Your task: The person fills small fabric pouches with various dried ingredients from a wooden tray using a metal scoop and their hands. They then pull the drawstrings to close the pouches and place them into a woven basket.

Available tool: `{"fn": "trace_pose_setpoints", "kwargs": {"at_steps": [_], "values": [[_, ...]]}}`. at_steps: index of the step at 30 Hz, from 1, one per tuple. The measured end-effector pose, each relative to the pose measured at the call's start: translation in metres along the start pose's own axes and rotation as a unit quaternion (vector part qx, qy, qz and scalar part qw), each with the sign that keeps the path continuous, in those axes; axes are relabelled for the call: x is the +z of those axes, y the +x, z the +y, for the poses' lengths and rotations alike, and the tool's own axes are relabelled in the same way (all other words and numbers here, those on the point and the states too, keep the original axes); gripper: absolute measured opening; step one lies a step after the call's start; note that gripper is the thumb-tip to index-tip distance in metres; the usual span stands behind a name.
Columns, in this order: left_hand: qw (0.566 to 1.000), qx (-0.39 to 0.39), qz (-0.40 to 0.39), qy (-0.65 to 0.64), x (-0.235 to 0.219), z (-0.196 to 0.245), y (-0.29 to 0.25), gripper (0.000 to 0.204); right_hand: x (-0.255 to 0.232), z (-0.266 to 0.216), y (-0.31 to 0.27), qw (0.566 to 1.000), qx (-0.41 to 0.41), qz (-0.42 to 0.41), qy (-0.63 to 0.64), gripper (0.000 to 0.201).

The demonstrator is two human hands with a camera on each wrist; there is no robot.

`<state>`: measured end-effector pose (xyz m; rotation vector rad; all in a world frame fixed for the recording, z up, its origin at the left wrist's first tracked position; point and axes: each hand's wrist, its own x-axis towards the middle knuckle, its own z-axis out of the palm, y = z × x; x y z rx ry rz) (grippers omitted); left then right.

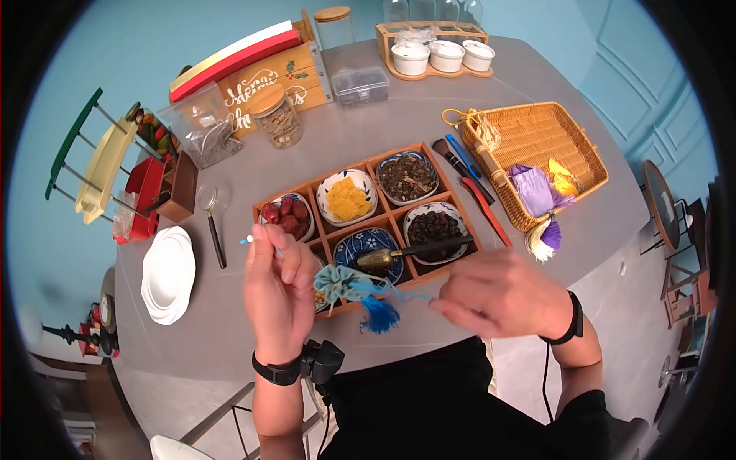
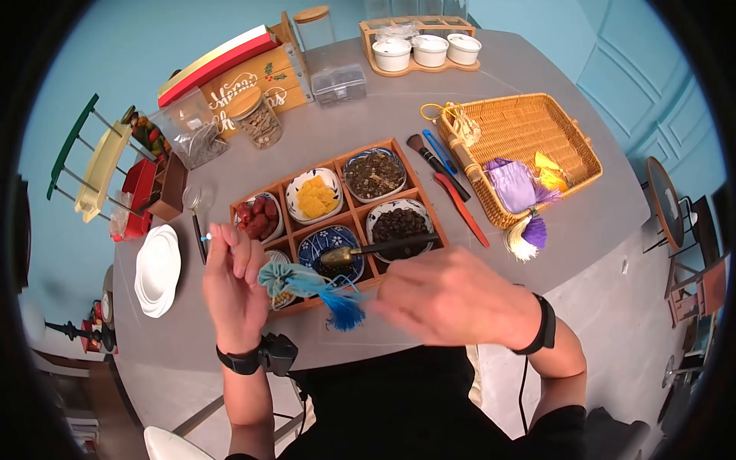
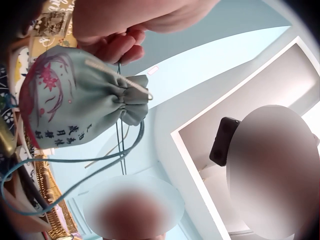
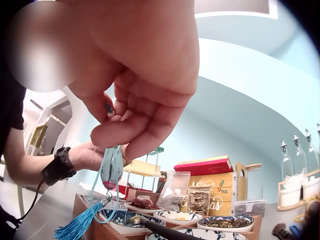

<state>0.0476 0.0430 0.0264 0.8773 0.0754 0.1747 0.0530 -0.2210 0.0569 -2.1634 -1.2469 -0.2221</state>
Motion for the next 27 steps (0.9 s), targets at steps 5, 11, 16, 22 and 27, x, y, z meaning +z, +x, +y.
{"fn": "trace_pose_setpoints", "kwargs": {"at_steps": [5, 11, 16, 22, 27], "values": [[0.999, 0.008, -0.012, 0.037, -0.002, 0.003, -0.001, 0.033, 0.008, -0.001, -0.007, 0.999, -0.022, -0.007, 0.029, 0.018], [0.991, 0.007, -0.051, 0.123, 0.014, 0.018, 0.0, 0.033, -0.007, 0.012, 0.001, 0.994, 0.044, -0.058, 0.08, 0.019], [0.845, -0.151, -0.232, 0.457, 0.059, 0.047, 0.001, 0.033, -0.034, 0.007, 0.045, 0.987, 0.118, -0.014, 0.105, 0.015], [0.841, -0.165, -0.295, 0.421, 0.066, 0.036, 0.006, 0.034, -0.014, 0.014, 0.064, 0.951, 0.193, 0.042, 0.239, 0.011], [0.948, -0.098, -0.161, 0.256, 0.067, 0.028, 0.012, 0.034, -0.008, 0.003, 0.035, 0.961, 0.171, 0.108, 0.186, 0.044]]}}
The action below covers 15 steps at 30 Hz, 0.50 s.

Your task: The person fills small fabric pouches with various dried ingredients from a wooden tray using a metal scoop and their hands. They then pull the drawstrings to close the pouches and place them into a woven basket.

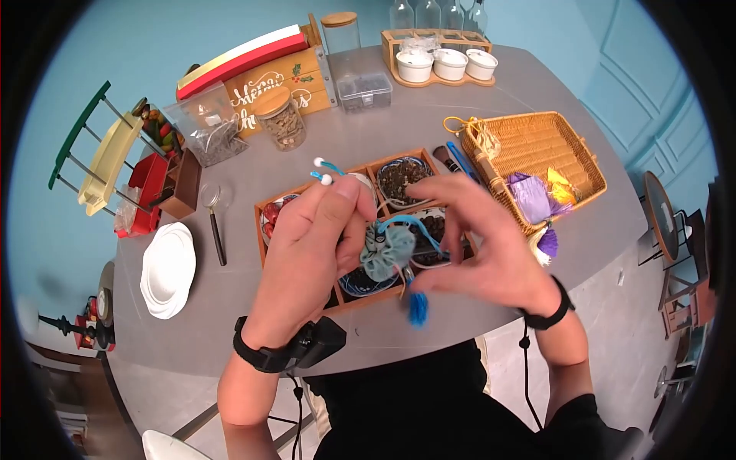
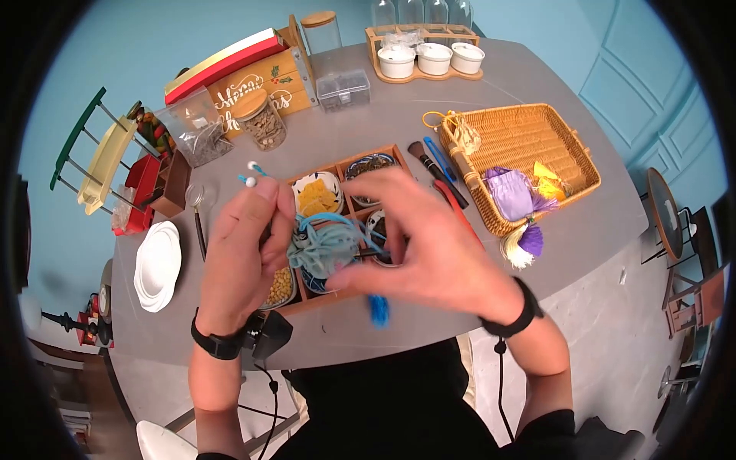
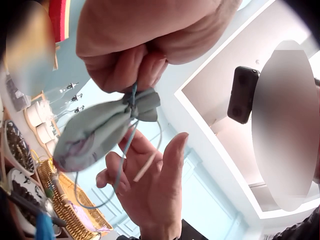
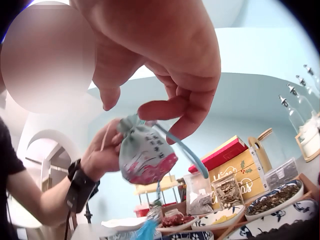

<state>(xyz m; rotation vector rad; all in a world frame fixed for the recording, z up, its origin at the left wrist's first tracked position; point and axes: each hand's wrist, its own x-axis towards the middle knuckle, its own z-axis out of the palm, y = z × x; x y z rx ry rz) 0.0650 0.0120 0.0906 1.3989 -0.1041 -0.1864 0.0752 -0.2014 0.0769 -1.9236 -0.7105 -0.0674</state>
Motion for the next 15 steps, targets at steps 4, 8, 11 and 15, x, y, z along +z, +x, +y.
{"fn": "trace_pose_setpoints", "kwargs": {"at_steps": [4, 8, 11, 15], "values": [[0.999, 0.042, -0.026, -0.02, 0.014, -0.011, 0.007, 0.033, 0.017, 0.012, 0.007, 0.997, -0.076, -0.013, -0.031, 0.05], [0.999, 0.035, -0.033, 0.005, 0.01, -0.01, 0.006, 0.034, 0.008, 0.003, 0.005, 0.994, 0.073, -0.086, 0.012, 0.046], [0.999, 0.027, -0.042, 0.018, 0.012, -0.011, 0.002, 0.035, 0.012, 0.002, -0.005, 1.0, 0.03, -0.005, 0.004, 0.049], [0.995, 0.054, -0.037, 0.07, 0.014, -0.014, -0.003, 0.036, 0.025, 0.012, -0.034, 0.989, -0.095, 0.095, -0.059, 0.058]]}}
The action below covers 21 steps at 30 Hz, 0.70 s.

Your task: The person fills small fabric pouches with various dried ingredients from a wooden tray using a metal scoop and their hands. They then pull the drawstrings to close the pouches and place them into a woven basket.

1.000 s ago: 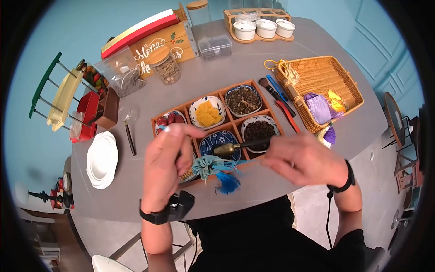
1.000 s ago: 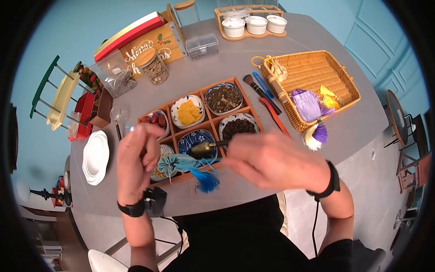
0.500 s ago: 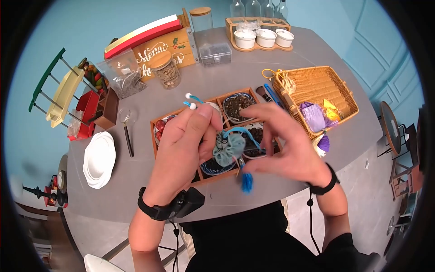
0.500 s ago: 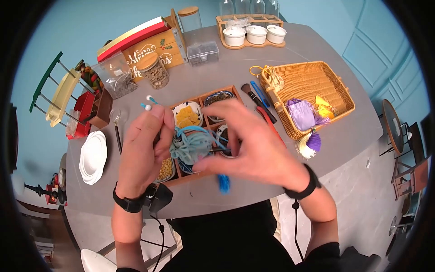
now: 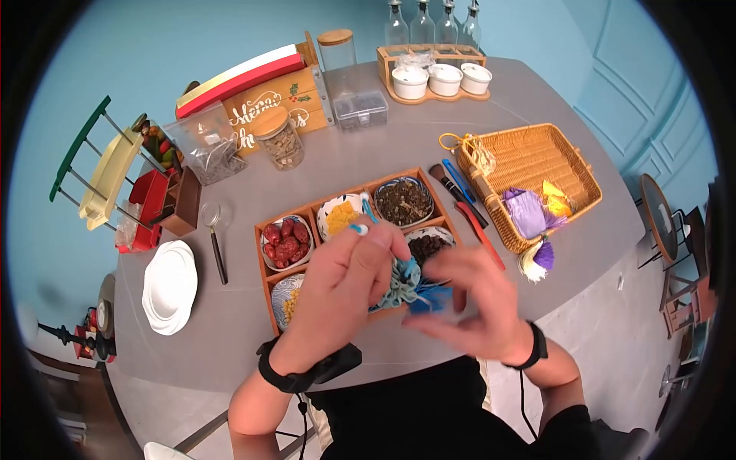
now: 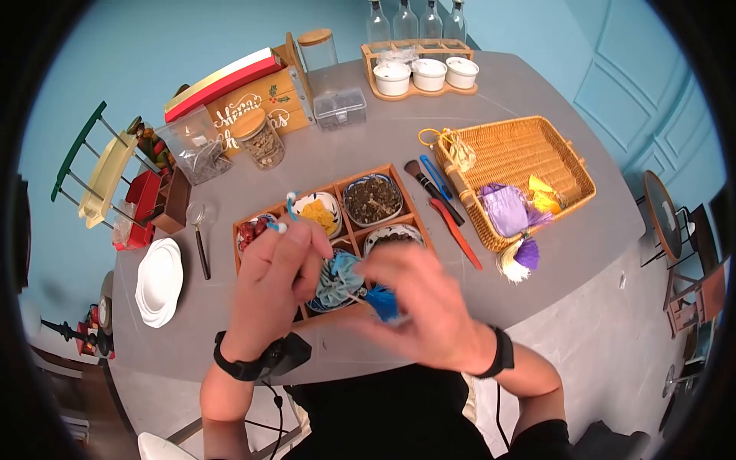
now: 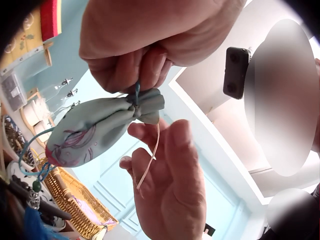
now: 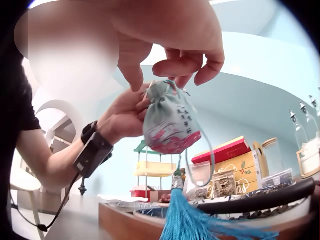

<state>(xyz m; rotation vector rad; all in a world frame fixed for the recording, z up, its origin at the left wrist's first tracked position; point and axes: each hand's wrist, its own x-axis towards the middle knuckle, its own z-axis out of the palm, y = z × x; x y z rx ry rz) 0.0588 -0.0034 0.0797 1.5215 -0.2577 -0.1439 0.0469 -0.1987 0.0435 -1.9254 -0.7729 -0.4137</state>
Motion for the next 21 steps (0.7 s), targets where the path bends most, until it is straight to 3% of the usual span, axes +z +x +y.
{"fn": "trace_pose_setpoints", "kwargs": {"at_steps": [1, 3, 5, 7, 11, 14, 16, 21], "values": [[1.0, 0.005, 0.001, -0.003, 0.003, 0.0, -0.001, 0.036, 0.001, -0.001, -0.006, 0.997, -0.069, -0.005, -0.025, 0.059], [1.0, 0.025, -0.012, 0.002, 0.008, -0.002, -0.002, 0.036, 0.004, -0.004, -0.008, 0.999, -0.046, -0.002, -0.024, 0.057], [0.999, 0.038, -0.021, 0.005, 0.008, -0.005, -0.002, 0.037, 0.005, -0.005, -0.007, 0.998, 0.055, -0.008, 0.036, 0.055], [1.0, 0.009, -0.006, -0.02, 0.01, -0.002, -0.003, 0.036, 0.009, 0.001, 0.0, 1.0, 0.022, 0.012, 0.019, 0.053], [0.994, -0.023, 0.008, -0.104, 0.012, -0.006, -0.004, 0.035, 0.014, 0.0, 0.003, 0.991, 0.079, -0.037, 0.101, 0.048], [0.99, -0.03, 0.016, -0.135, 0.006, -0.004, -0.003, 0.035, 0.013, -0.001, 0.006, 0.996, 0.061, -0.042, 0.05, 0.043], [0.992, 0.016, 0.04, -0.121, 0.001, -0.009, -0.001, 0.035, 0.012, 0.002, 0.009, 0.997, -0.034, -0.071, -0.029, 0.038], [0.988, 0.024, 0.081, -0.131, 0.004, 0.004, 0.007, 0.032, 0.009, -0.006, 0.019, 0.992, -0.015, -0.097, -0.079, 0.034]]}}
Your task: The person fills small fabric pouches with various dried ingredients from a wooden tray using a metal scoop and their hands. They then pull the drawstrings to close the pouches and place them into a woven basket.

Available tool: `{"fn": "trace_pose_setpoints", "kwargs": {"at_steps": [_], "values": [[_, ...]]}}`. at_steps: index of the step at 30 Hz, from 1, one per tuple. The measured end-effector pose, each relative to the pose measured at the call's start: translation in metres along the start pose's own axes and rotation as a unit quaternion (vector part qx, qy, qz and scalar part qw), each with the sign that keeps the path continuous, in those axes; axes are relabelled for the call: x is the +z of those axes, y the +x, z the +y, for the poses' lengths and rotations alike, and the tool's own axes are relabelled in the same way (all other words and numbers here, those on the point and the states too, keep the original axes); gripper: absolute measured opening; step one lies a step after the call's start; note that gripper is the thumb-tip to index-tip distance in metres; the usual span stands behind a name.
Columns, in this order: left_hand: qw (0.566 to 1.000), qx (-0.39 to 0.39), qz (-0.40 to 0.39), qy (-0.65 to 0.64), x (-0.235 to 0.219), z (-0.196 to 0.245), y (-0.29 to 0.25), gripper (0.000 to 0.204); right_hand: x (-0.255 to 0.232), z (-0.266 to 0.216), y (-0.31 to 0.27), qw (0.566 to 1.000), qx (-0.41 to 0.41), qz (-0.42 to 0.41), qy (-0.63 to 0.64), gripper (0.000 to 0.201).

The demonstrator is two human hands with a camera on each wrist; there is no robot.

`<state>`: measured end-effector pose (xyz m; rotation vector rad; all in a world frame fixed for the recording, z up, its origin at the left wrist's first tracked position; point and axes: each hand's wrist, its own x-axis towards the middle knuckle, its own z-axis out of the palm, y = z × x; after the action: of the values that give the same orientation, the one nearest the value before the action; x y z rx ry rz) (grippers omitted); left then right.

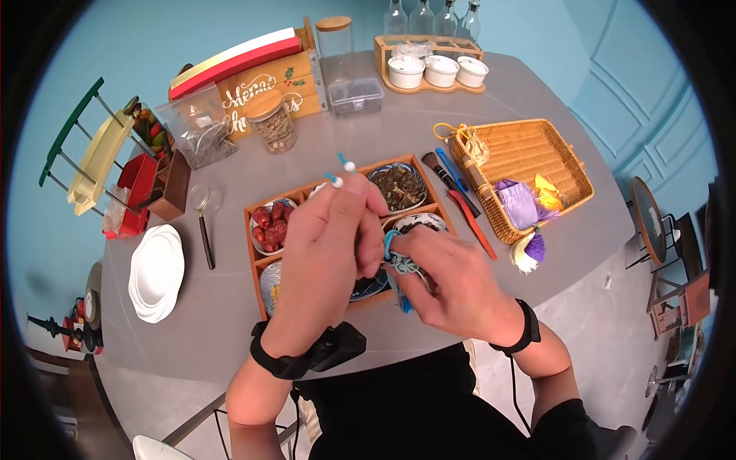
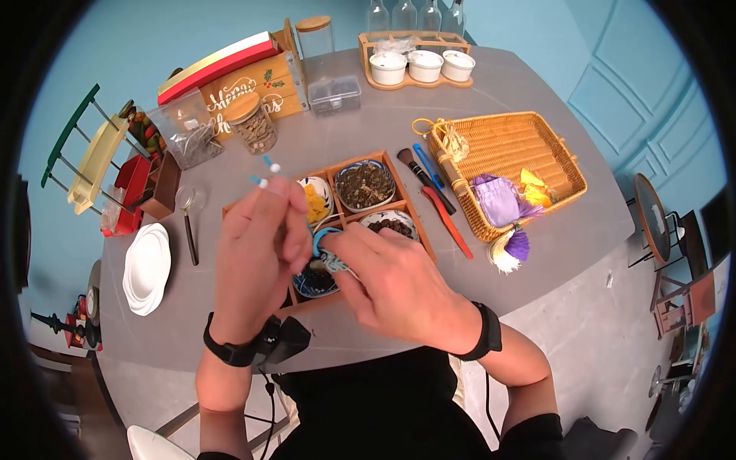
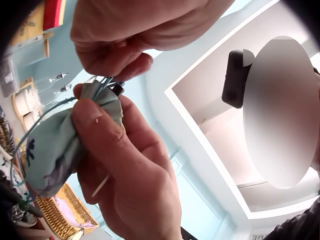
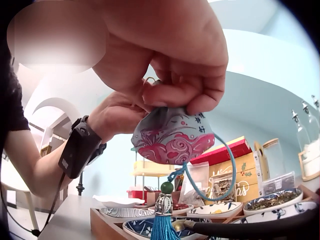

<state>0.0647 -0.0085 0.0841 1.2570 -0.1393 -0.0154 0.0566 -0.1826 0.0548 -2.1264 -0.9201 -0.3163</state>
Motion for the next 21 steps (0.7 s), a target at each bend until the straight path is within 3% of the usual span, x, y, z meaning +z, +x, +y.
{"fn": "trace_pose_setpoints", "kwargs": {"at_steps": [4, 6, 8, 10, 12, 14, 16, 18, 21], "values": [[0.995, -0.055, -0.043, 0.076, 0.003, 0.01, 0.006, 0.032, -0.01, -0.004, 0.009, 0.996, 0.068, 0.026, 0.046, 0.022], [0.991, -0.078, -0.072, 0.083, 0.003, 0.006, 0.006, 0.033, -0.014, 0.0, 0.012, 0.998, 0.065, 0.02, 0.015, 0.017], [0.99, -0.023, -0.088, 0.104, 0.006, -0.002, 0.008, 0.033, -0.021, 0.006, 0.01, 0.998, 0.061, 0.014, -0.022, 0.012], [0.987, -0.019, -0.102, 0.124, 0.008, -0.001, 0.011, 0.031, -0.024, 0.017, 0.007, 0.991, 0.121, 0.037, 0.031, 0.009], [0.997, -0.003, -0.04, 0.063, 0.008, -0.005, 0.009, 0.032, -0.04, 0.023, 0.004, 0.962, 0.237, 0.051, 0.123, 0.013], [0.994, -0.031, -0.071, 0.073, -0.014, -0.007, 0.006, 0.035, -0.062, 0.039, 0.001, 0.972, 0.194, 0.116, 0.057, 0.013], [0.993, -0.052, -0.071, 0.08, -0.03, -0.005, -0.007, 0.034, -0.092, 0.056, 0.005, 0.958, 0.24, 0.154, 0.006, 0.022], [0.993, -0.041, -0.067, 0.089, -0.057, -0.007, -0.021, 0.033, -0.122, 0.076, 0.016, 0.956, 0.233, 0.163, -0.066, 0.024], [0.992, -0.046, -0.014, 0.118, -0.091, -0.008, -0.046, 0.032, -0.165, 0.115, 0.04, 0.946, 0.197, 0.182, -0.183, 0.028]]}}
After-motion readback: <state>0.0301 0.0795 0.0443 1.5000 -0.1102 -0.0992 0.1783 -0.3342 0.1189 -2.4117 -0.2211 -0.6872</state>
